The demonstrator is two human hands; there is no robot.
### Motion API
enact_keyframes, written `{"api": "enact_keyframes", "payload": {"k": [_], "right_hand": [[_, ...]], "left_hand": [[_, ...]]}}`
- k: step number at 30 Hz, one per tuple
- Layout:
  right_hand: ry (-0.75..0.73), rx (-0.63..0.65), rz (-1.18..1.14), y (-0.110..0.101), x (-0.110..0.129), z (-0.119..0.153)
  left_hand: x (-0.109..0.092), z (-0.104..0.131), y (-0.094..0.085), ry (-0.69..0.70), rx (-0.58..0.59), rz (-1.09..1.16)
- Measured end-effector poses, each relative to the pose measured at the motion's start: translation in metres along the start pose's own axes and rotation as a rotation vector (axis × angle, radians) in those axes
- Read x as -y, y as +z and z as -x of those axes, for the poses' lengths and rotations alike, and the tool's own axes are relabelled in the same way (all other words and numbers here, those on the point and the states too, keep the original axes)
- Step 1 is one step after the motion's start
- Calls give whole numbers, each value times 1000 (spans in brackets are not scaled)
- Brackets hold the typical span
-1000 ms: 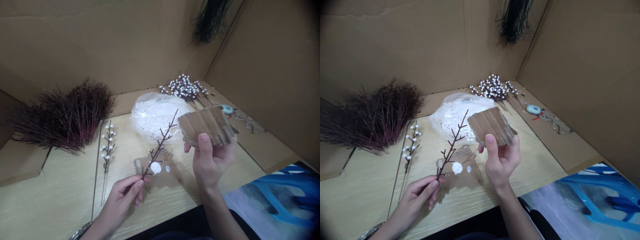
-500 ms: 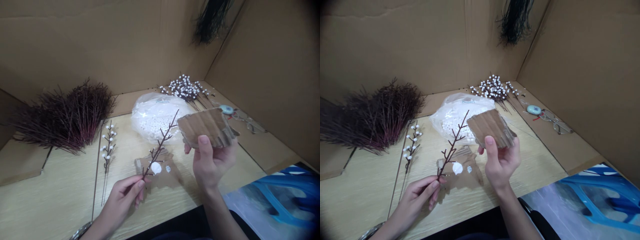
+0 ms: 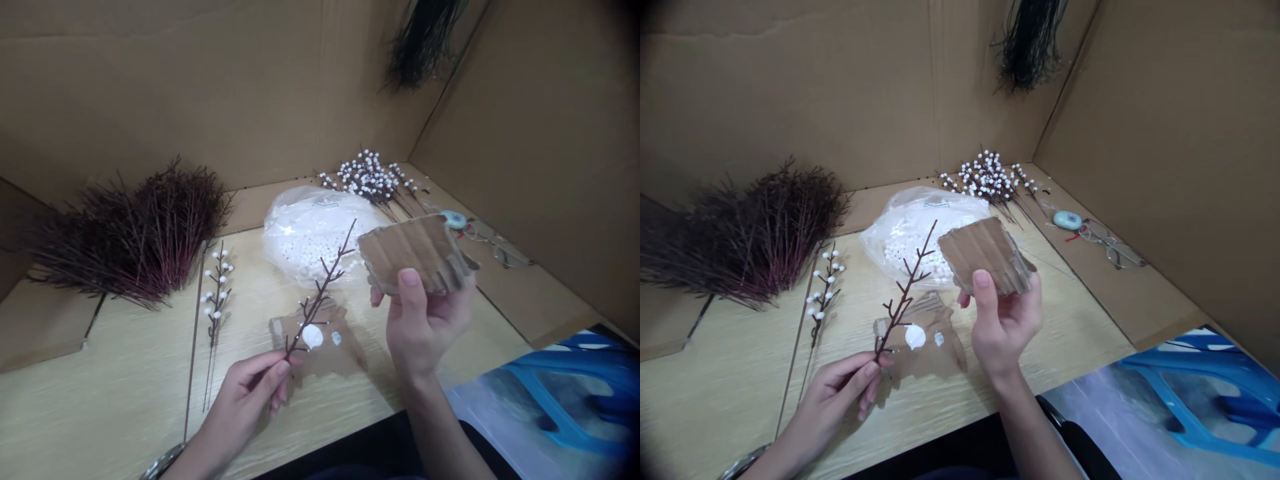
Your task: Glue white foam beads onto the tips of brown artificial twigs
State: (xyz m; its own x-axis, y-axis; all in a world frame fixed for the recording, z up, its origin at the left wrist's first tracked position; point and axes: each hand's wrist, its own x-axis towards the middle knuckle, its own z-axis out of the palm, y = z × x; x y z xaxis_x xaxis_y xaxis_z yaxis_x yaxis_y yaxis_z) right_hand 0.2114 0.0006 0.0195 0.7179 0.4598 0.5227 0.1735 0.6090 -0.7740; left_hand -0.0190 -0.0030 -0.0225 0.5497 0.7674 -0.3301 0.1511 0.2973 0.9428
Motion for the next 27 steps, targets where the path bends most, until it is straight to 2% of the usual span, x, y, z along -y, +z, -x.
{"api": "enact_keyframes", "payload": {"k": [8, 18, 27], "right_hand": [[-25, 3, 50, -1, 0, 3], [-126, 20, 110, -7, -8, 6], [-84, -10, 78, -3, -4, 5]], "left_hand": [[-1, 0, 0, 1, 6, -5], [-4, 1, 2, 13, 17, -20], [-3, -1, 1, -1, 9, -19]]}}
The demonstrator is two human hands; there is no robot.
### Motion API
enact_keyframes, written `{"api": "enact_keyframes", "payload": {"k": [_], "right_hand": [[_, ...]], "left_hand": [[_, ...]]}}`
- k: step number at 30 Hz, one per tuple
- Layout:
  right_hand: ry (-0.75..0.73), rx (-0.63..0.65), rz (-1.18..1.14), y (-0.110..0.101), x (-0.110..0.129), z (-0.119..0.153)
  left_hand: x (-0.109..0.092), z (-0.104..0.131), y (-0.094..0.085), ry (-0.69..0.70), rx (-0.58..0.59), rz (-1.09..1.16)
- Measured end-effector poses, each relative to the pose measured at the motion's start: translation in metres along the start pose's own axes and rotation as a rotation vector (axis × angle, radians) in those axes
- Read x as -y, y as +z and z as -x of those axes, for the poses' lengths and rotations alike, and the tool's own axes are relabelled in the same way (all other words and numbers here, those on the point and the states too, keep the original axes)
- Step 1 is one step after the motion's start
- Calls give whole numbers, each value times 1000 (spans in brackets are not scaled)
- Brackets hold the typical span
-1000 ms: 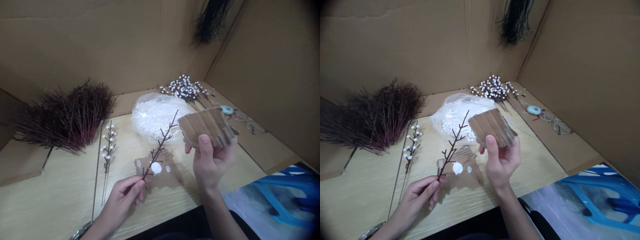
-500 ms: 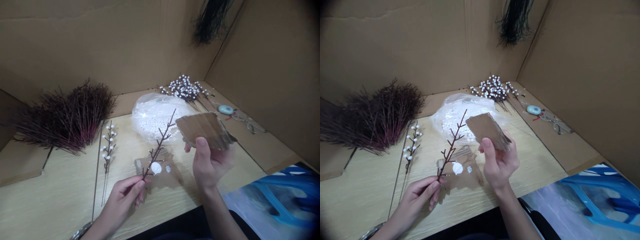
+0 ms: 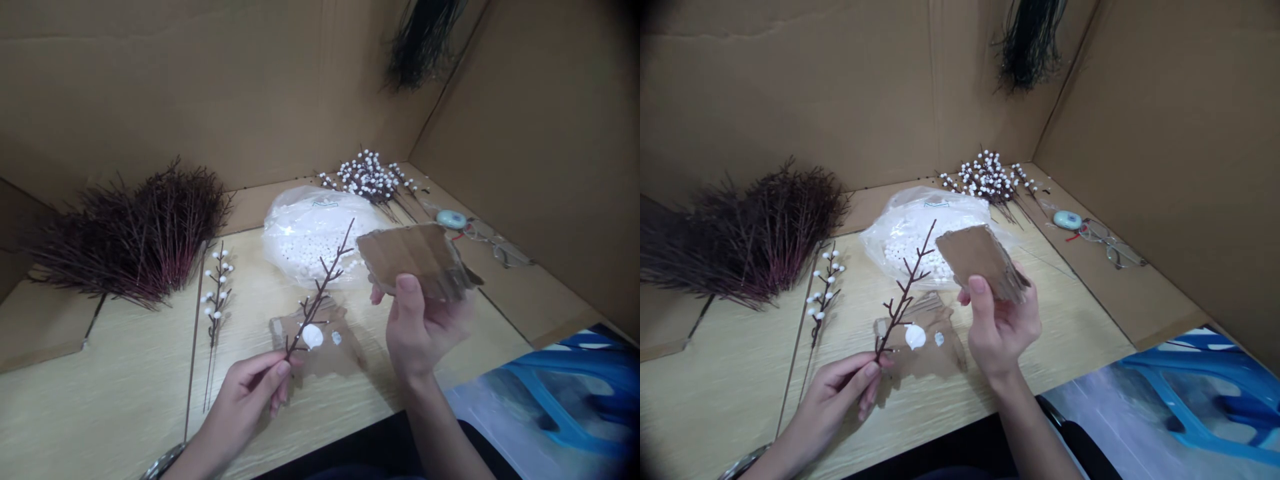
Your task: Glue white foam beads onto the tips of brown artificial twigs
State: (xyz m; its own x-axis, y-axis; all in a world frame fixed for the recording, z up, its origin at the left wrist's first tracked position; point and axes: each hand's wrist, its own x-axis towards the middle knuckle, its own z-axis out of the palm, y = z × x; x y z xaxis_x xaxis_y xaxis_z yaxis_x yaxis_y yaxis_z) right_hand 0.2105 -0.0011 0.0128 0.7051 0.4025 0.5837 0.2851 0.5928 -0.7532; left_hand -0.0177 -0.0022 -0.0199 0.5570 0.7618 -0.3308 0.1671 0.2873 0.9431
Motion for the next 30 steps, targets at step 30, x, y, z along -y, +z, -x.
{"api": "enact_keyframes", "payload": {"k": [30], "right_hand": [[-163, 70, -26, -5, -6, -1]], "left_hand": [[-1, 1, 2, -32, -35, 36]]}}
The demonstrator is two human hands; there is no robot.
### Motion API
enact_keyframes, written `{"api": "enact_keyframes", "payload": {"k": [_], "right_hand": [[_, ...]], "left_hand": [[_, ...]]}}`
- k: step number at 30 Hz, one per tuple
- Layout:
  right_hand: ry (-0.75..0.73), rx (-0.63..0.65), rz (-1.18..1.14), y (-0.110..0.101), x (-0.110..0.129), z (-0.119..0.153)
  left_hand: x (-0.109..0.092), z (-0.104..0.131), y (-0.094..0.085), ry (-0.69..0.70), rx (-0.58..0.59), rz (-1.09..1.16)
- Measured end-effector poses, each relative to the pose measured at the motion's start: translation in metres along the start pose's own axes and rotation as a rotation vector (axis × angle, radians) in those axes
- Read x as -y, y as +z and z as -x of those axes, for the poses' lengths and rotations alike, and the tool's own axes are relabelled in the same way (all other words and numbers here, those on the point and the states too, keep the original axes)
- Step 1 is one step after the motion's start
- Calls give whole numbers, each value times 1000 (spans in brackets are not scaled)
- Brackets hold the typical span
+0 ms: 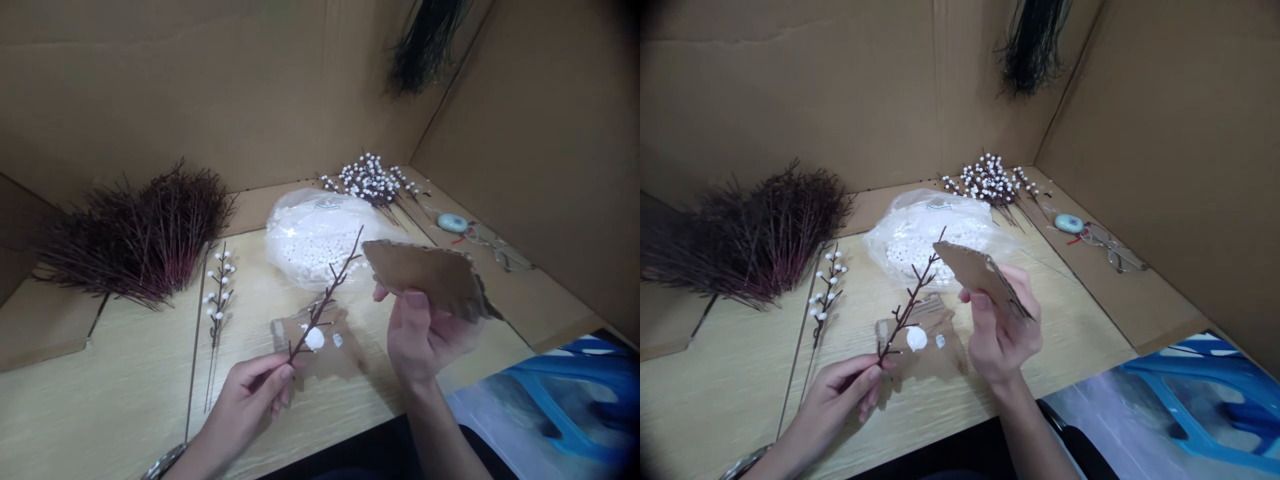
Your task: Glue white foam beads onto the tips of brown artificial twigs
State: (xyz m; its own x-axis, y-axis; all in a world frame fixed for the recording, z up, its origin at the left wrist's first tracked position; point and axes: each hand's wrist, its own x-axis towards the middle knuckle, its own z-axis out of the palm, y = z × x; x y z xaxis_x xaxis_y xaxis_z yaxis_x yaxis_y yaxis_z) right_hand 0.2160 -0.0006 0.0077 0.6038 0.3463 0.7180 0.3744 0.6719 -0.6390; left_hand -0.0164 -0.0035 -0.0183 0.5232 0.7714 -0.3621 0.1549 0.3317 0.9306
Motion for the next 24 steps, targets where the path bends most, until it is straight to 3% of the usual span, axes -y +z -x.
{"api": "enact_keyframes", "payload": {"k": [4, 10, 12, 17, 24], "right_hand": [[31, -1, -7, -3, 2, 1], [141, -106, -31, 3, 10, -3], [251, -111, -75, 4, 13, -7], [686, -25, -290, -2, 16, -17], [863, -36, -479, -7, 13, -22]], "left_hand": [[0, 0, -1, 6, 7, -21], [-3, -1, 0, -2, -3, -25], [-3, 0, 1, -13, -7, -16], [0, -1, 0, -19, -28, -19], [5, -3, -1, 18, -10, -22]]}}
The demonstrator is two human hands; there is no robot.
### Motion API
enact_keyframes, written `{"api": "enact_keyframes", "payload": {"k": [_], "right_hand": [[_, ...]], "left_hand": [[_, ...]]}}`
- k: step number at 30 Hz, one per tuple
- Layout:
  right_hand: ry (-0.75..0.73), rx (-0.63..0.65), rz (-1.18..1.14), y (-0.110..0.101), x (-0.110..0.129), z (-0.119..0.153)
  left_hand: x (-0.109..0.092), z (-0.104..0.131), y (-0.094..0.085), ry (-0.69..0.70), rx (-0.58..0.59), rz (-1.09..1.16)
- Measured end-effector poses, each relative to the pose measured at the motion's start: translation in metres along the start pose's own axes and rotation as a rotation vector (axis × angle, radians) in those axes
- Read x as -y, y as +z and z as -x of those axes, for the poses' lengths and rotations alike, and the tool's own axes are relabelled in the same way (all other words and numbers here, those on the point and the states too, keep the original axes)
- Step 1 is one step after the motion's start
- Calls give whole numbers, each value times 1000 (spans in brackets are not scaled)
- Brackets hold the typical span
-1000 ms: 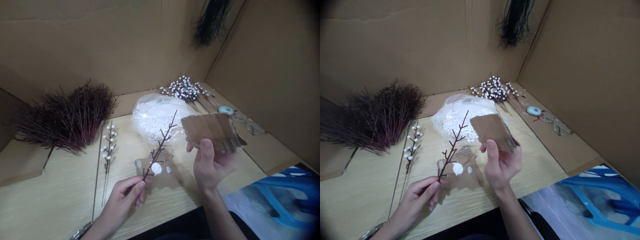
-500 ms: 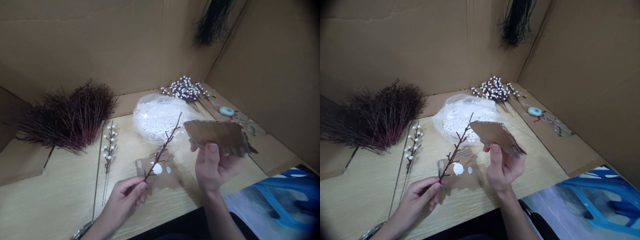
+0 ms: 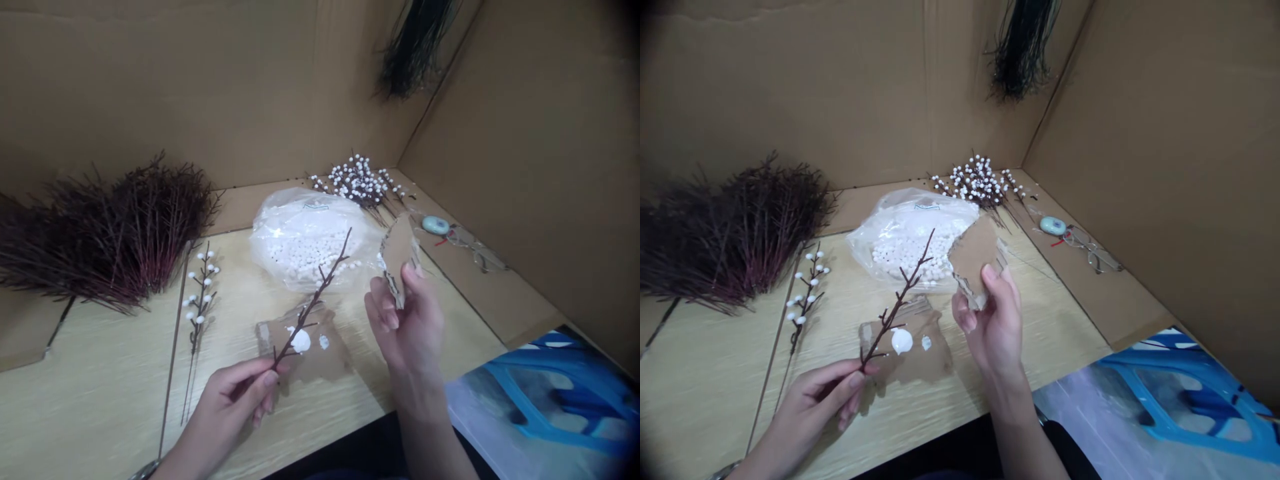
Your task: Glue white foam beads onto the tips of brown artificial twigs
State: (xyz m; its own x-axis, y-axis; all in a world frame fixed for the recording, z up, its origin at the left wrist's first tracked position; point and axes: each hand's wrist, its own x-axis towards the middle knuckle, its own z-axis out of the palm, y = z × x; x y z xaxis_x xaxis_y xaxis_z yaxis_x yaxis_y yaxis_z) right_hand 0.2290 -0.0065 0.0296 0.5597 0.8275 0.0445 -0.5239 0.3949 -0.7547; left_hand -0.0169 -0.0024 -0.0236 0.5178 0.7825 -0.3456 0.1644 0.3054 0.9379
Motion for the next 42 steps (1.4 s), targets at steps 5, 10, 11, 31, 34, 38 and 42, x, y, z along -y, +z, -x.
{"api": "enact_keyframes", "payload": {"k": [5, 10, 11, 31, 34, 38, 42], "right_hand": [[43, -65, 21, 3, 2, 2], [-7, -120, 116, 4, 2, 5], [-31, -137, 143, 4, 1, 5], [-515, -286, 412, 8, -10, 11], [-588, -277, 454, 7, -12, 11], [-731, -260, 540, 3, -11, 10], [-847, -265, 620, -2, 2, 0]], "left_hand": [[2, 1, 0, 12, -2, -4], [-1, 1, 2, -5, 6, 9], [-2, 1, 2, -6, 10, 7], [-2, 1, 0, -2, -5, 21], [-3, 1, 0, -7, -10, 14], [-4, 1, 0, -13, -13, 12], [-5, 1, 1, -11, -9, -2]]}}
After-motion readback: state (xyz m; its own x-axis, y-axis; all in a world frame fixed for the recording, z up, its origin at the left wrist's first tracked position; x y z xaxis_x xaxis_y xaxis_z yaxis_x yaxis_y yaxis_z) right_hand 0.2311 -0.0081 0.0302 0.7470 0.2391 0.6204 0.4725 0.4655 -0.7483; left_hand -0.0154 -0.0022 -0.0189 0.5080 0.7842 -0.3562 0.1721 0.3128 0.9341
